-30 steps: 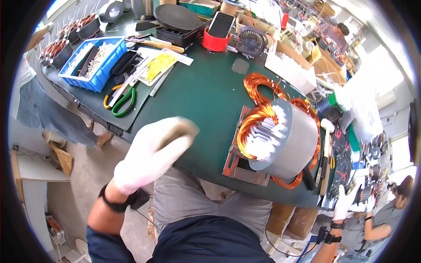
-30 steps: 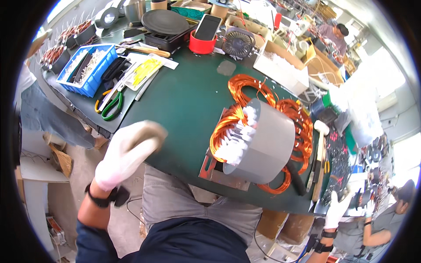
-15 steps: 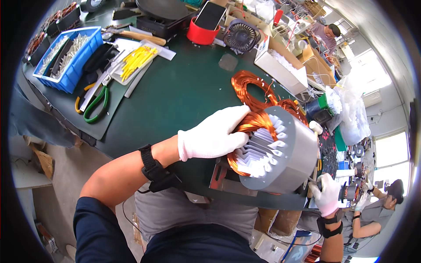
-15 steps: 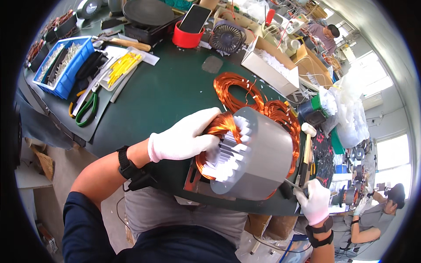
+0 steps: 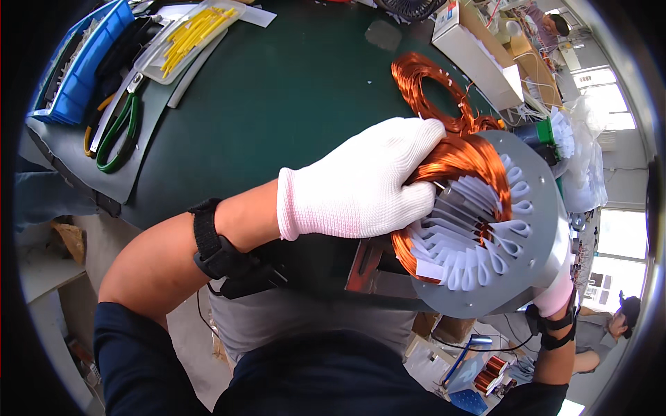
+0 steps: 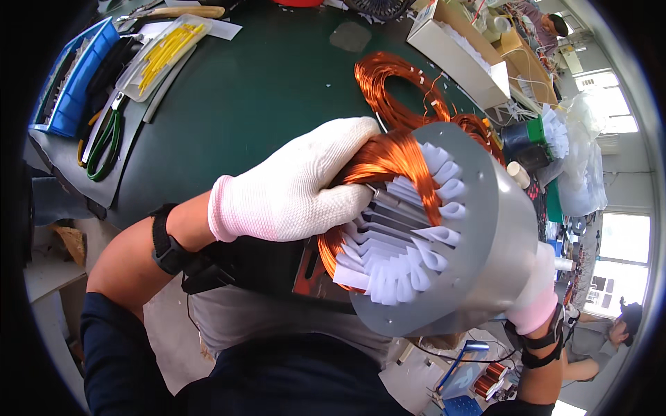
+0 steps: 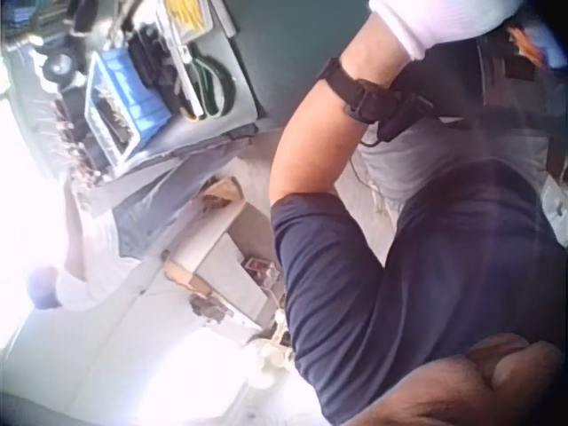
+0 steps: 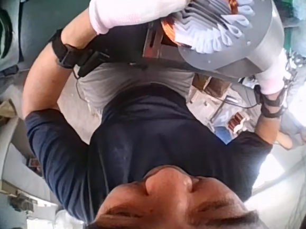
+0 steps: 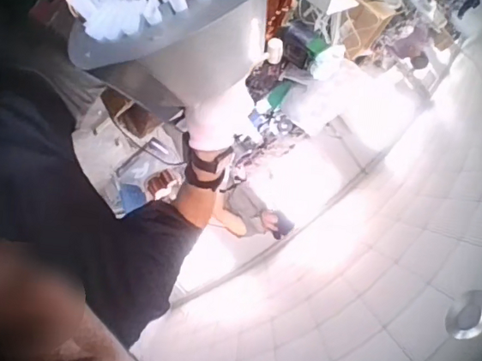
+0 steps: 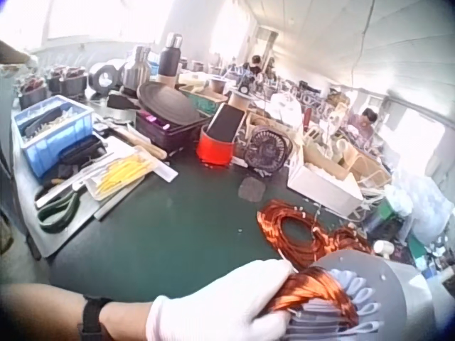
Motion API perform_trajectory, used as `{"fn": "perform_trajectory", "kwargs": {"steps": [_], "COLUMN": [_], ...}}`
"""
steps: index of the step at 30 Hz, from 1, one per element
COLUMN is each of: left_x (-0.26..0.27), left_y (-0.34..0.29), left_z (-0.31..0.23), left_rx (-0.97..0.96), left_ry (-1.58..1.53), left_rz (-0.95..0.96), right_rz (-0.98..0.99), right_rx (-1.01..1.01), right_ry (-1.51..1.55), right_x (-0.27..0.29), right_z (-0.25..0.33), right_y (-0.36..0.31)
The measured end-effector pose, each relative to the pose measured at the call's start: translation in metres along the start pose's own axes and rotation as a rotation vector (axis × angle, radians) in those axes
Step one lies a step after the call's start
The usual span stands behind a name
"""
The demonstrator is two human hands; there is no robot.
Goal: Assembling a motor stator by inserting copper wire coils into the slots and securing them.
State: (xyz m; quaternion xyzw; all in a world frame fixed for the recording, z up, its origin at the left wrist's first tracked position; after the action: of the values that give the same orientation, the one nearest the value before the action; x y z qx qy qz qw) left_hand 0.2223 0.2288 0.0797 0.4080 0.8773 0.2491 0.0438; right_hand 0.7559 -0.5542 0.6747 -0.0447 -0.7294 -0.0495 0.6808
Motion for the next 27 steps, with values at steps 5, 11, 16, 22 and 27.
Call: {"fn": "perform_trajectory", "kwargs": {"steps": [5, 11, 16, 22, 27], "left_x": [-0.072, -0.049, -0.038, -0.044, -0.04], "left_y": [0.053, 0.035, 0.029, 0.027, 0.033], "left_z": [-0.026, -0.025, -0.019, -0.014, -0.024], "left_rx": [0.153, 0.07, 0.043, 0.259, -0.044], "left_ry": [-0.03, 0.096, 0.02, -0.179, 0.045], "left_rz": [0.158, 0.039, -0.014, 0.081, 0.0], "right_rz": [0.003, 0.03, 0.054, 0.029, -0.009], "right_rx": [-0.174, -0.165, -0.203, -0.23, -0.26], "right_ry": [0.157, 0.251, 0.188, 0.203, 0.183], "right_x": [-0.256, -0.397, -0.397, -0.441, -0.448], "right_z": [-0.111, 0.058, 0.193, 0.324, 0.401], "right_y": [0.01, 0.213, 0.317, 0.425, 0.486]}}
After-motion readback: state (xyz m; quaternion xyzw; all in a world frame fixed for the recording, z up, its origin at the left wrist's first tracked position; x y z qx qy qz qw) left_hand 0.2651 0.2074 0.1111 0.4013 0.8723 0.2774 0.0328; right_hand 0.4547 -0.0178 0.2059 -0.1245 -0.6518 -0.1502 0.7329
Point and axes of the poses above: each hand's wrist, its own y-axis towards the middle knuckle, its own x-axis out of the back of the hand, z = x × y, the point moved 7 cm from there along y, towards the middle knuckle, and after that the axes turned 11 degrees about -z, right-handed, at the moved point
